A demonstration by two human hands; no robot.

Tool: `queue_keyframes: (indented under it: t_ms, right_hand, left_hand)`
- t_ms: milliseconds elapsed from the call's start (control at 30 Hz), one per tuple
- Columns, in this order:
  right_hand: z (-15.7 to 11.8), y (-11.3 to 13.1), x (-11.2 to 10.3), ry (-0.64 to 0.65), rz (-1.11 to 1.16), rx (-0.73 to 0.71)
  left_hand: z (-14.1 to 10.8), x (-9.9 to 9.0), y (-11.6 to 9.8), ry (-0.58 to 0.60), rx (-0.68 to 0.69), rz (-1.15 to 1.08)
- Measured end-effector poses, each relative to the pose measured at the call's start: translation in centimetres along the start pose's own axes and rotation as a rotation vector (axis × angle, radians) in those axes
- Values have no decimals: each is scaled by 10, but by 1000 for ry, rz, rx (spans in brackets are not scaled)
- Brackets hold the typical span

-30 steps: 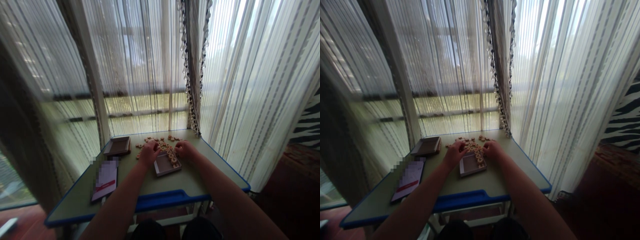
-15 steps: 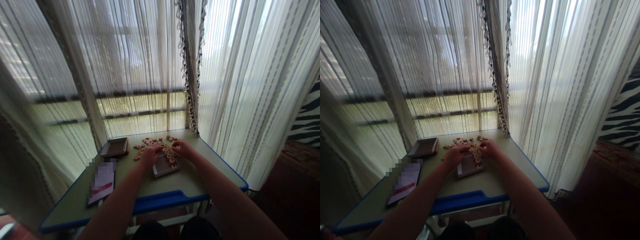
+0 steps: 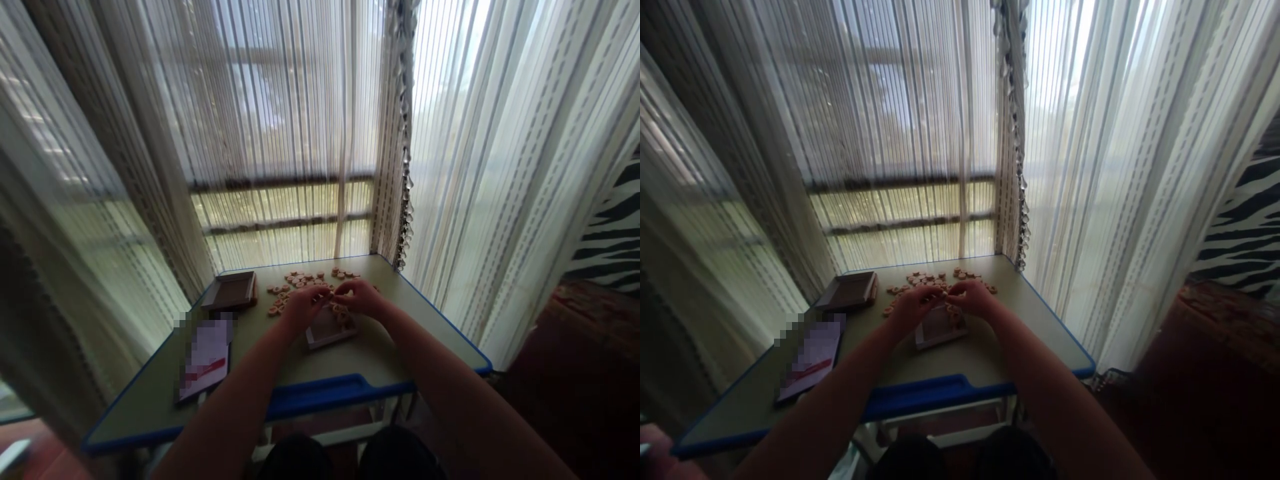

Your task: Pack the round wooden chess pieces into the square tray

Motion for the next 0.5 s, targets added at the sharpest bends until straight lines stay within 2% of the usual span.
queue_keyframes:
  t_ms: [333,500]
  right_hand:
    - [2,1,-1,-24,-29,1]
    - [1,7,-4,-34,-18,47]
  left_hand:
    - [-1,1,-1,6,19,39]
    - [-2,-1,-3,19,31,69]
Point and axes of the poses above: each hand's wrist, its own z-axis towards the middle knuckle, its own x-axis out of the palm, y = z × x, the point moved 2 cm from there along z, towards the middle knuckle, and after that the axes turned 4 degrees about -y, right-handed, at the moved point
